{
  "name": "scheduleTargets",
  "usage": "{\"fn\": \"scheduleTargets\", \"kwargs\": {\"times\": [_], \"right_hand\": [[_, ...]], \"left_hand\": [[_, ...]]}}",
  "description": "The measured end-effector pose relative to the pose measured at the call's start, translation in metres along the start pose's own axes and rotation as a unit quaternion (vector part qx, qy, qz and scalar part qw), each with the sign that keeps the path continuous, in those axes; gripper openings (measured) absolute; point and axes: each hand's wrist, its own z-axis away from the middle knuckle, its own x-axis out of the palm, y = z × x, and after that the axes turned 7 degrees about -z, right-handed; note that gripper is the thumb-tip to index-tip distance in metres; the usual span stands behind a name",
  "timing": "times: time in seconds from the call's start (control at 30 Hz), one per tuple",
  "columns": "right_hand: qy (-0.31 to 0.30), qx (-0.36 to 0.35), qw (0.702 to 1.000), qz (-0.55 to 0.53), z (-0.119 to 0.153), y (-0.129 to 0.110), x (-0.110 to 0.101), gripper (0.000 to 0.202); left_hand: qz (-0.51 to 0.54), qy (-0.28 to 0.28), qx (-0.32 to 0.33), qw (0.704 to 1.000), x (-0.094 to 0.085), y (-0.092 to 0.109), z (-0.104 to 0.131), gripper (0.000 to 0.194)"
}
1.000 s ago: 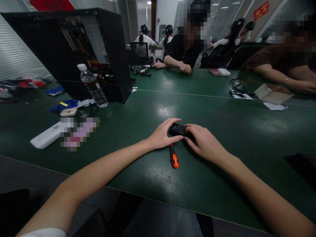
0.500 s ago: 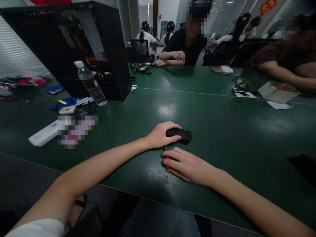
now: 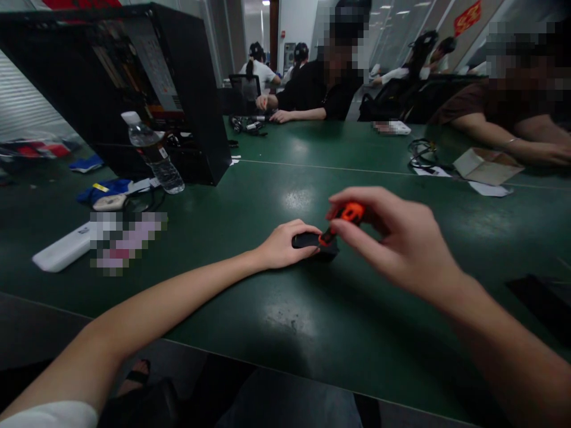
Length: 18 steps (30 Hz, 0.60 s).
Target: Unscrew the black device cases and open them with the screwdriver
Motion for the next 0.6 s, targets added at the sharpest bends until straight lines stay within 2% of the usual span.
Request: {"fn": "scheduleTargets", "kwargs": {"times": [0.1,0.17,0.43,0.6], "right_hand": [[-0.105,0.029,0.993,0.04,-0.037,0.011,-0.03,0.025],[-0.129,0.029,0.99,0.058,-0.049,0.017,-0.04,0.024],[-0.161,0.028,0.985,0.059,-0.045,0.018,-0.027,0.018],[-0.158,0.027,0.986,0.048,-0.046,0.023,-0.029,0.02]], "left_hand": [[-0.009,-0.01,-0.014,1.0,-0.004,0.005,0.001,0.036],[-0.016,-0.017,-0.019,1.0,-0.007,0.007,0.002,0.036],[-0.02,-0.025,-0.019,0.999,-0.009,0.005,0.006,0.038],[-0.016,-0.026,-0.011,0.999,-0.009,0.006,0.005,0.038]]}}
